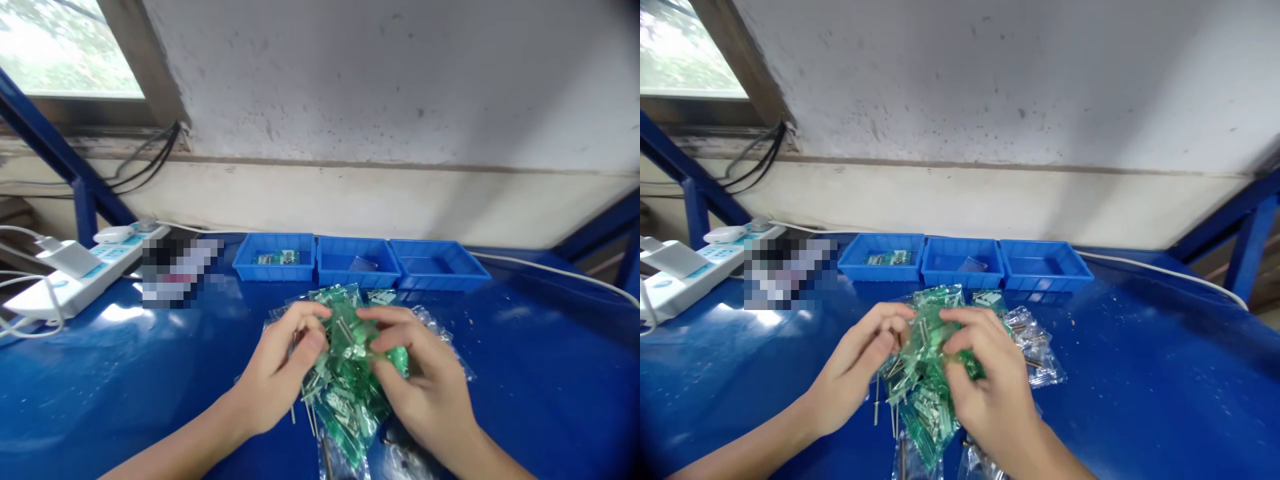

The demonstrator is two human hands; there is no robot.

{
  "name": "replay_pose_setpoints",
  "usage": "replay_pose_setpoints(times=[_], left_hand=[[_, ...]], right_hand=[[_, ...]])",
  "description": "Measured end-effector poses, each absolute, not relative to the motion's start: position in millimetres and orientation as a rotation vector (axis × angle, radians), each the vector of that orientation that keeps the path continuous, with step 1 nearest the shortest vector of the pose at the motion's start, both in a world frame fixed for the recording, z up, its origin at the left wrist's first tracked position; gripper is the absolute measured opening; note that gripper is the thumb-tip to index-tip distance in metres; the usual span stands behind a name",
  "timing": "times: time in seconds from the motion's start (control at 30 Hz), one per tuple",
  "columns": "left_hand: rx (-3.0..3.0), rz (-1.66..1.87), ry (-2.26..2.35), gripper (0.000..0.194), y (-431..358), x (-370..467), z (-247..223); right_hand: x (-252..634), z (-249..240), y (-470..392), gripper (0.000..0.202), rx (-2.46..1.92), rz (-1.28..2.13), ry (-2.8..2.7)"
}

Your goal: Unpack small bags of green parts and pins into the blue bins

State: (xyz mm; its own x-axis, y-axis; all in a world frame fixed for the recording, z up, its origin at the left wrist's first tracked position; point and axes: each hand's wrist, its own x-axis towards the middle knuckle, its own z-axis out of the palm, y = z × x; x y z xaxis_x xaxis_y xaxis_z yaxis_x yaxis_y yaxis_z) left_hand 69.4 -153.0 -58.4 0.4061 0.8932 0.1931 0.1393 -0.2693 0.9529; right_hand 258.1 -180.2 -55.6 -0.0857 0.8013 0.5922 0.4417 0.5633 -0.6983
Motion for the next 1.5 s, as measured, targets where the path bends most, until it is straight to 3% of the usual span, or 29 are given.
replay_pose_setpoints(times=[0.1,0.23,0.37,0.43,0.5,0.7,0.87,1.0,1.13,1.37,1.43,1.5], left_hand=[[1.354,0.901,0.892,0.026,-152.1,72.4,-57.1],[1.222,0.943,0.894,0.035,-149.1,72.6,-56.7],[1.259,1.02,0.851,0.015,-148.3,67.6,-54.6],[1.451,1.018,0.796,0.006,-150.9,66.1,-52.8],[1.776,1.026,0.742,0.01,-155.1,66.3,-51.7],[2.511,1.01,0.814,0.021,-165.1,69.4,-53.9],[2.172,0.921,0.95,0.014,-160.4,67.2,-48.4],[1.568,0.794,1.17,0.049,-153.1,63.9,-47.1],[1.368,0.75,1.163,0.042,-149.8,62.7,-47.1],[1.755,0.988,1.036,0.006,-151.5,63.2,-45.1],[2.039,1.07,0.968,0.009,-152.5,60.7,-47.9],[2.354,1.078,0.823,0.022,-153.8,58.0,-50.3]], right_hand=[[254.7,-56.2,-183.5,0.023,-0.941,0.136,-1.939],[251.1,-56.3,-188.0,0.024,-1.111,0.181,-1.982],[252.0,-51.2,-190.9,0.032,-1.217,0.227,-2.003],[252.4,-48.3,-191.0,0.031,-1.196,0.301,-2.005],[251.7,-46.9,-190.1,0.017,-1.166,0.421,-1.965],[247.8,-49.7,-185.1,0.025,-1.216,0.615,-1.799],[251.3,-52.2,-182.2,0.015,-1.123,0.448,-1.805],[252.2,-54.1,-182.5,0.021,-0.981,0.253,-2.032],[250.5,-55.5,-184.7,0.029,-0.998,0.211,-2.196],[248.6,-48.7,-187.7,0.035,-1.167,0.589,-2.028],[247.6,-45.5,-188.5,0.026,-1.21,0.786,-1.924],[246.8,-42.5,-189.1,0.034,-1.244,0.961,-1.773]])
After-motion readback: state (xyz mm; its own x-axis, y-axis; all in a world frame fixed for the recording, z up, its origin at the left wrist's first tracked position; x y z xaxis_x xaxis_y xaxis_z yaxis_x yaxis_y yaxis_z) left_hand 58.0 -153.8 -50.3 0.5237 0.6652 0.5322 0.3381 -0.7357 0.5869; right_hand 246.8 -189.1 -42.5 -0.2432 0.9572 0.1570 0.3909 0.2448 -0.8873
